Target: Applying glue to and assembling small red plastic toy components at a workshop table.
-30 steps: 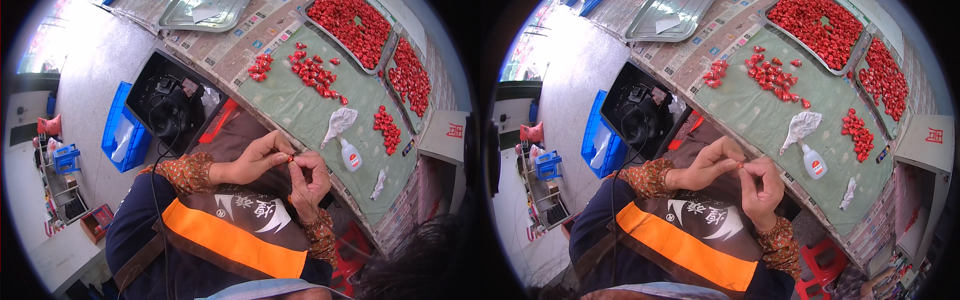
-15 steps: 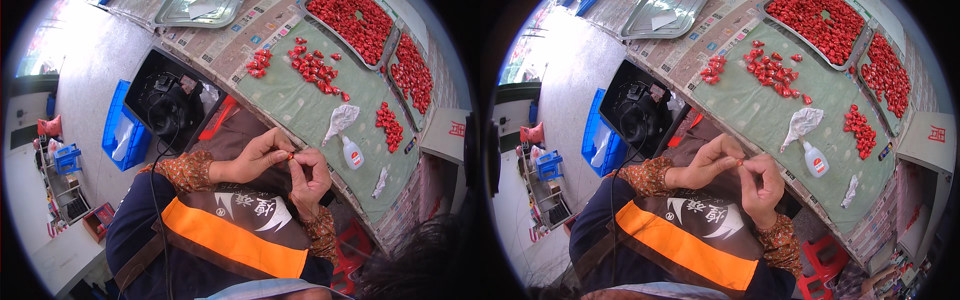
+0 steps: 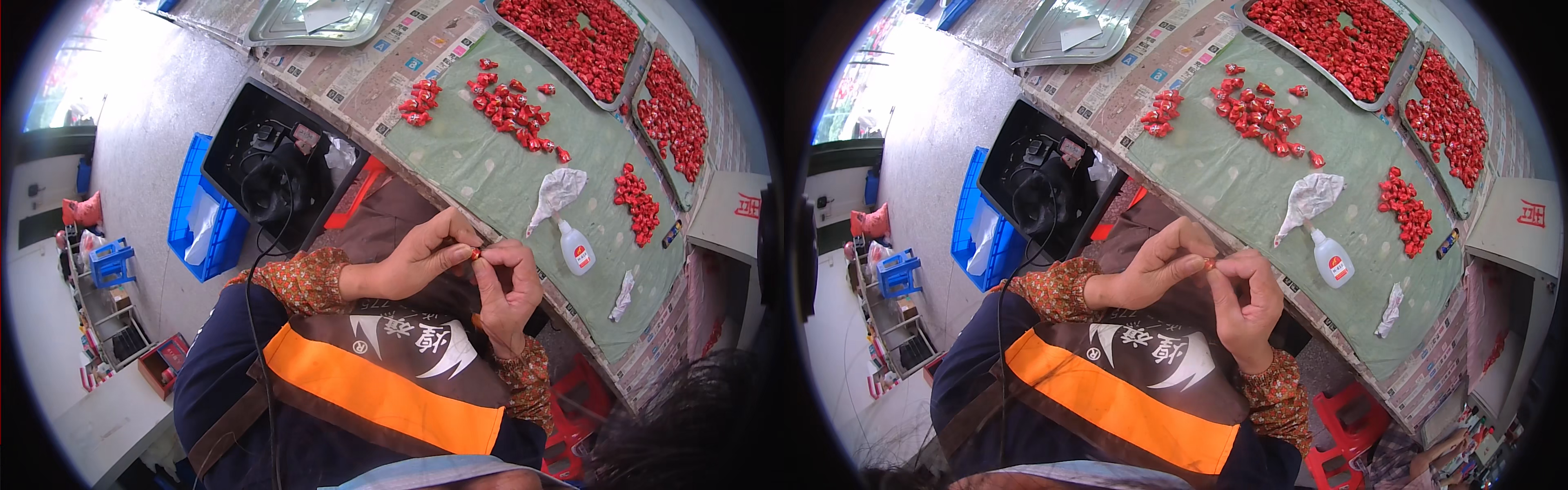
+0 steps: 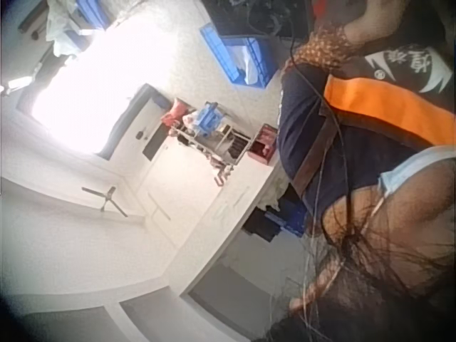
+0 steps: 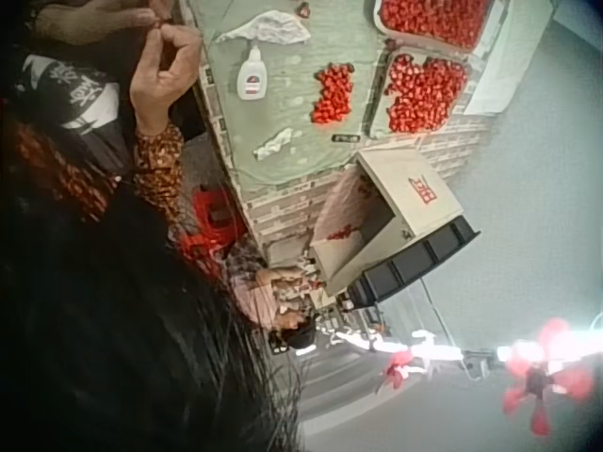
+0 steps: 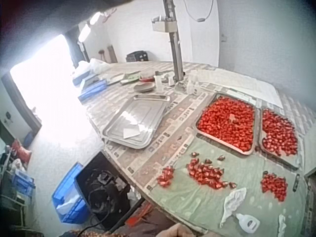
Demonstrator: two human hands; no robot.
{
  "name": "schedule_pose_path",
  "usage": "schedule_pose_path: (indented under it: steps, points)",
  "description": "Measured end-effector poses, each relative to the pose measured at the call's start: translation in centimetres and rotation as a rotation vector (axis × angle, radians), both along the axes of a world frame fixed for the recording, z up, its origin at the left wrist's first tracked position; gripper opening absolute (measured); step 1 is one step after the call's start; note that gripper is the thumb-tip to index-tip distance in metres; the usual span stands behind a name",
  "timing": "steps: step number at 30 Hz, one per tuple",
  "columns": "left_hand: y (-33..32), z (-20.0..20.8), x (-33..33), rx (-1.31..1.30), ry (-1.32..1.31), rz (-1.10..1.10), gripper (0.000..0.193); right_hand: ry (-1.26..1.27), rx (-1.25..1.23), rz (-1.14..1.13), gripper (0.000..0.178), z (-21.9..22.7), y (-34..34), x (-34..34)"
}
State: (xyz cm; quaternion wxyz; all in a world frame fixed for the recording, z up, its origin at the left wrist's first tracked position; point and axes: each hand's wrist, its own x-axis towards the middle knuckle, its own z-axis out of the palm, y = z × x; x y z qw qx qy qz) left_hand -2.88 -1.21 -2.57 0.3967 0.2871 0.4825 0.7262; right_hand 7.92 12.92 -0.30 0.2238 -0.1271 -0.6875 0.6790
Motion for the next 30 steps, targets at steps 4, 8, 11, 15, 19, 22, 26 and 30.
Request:
schedule_pose_path:
  steps: [4, 8, 11, 15, 19, 22, 26, 30]
  points:
    - [0.5, 0.7, -0.4, -0.069, -0.227, -0.007, 0.019, -0.150, -0.325, 0.027, 0.008, 0.4, 0.4, 0.0]
    - [0.3, 0.6, -0.8, -0.174, -0.387, 0.002, 0.022, -0.247, -0.476, 0.015, 0.011, 0.5, 0.5, -0.1]
    - [0.2, 1.0, -0.9, -0.195, -0.525, 0.011, 0.023, -0.254, -0.512, 0.012, 0.013, 0.5, 0.3, -0.2]
    - [0.3, 1.5, -0.6, -0.231, -0.537, 0.073, 0.018, -0.181, -0.397, 0.057, 0.015, -0.1, -0.1, 0.1]
    - [0.4, 1.5, -0.3, -0.246, -0.528, 0.099, 0.019, -0.153, -0.198, 0.013, 0.017, -1.0, -0.6, 0.5]
    - [0.4, 1.5, -0.1, -0.233, -0.506, 0.115, 0.019, -0.156, -0.109, 0.009, 0.016, -1.2, -0.8, 0.6]
    - [0.4, 1.5, 0.2, -0.236, -0.437, 0.143, 0.022, -0.174, -0.021, -0.012, 0.011, -1.8, -0.9, 0.7]
    - [0.5, 1.4, 0.4, -0.232, -0.423, 0.154, 0.022, -0.176, 0.012, -0.016, 0.010, -1.9, -1.0, 0.7]
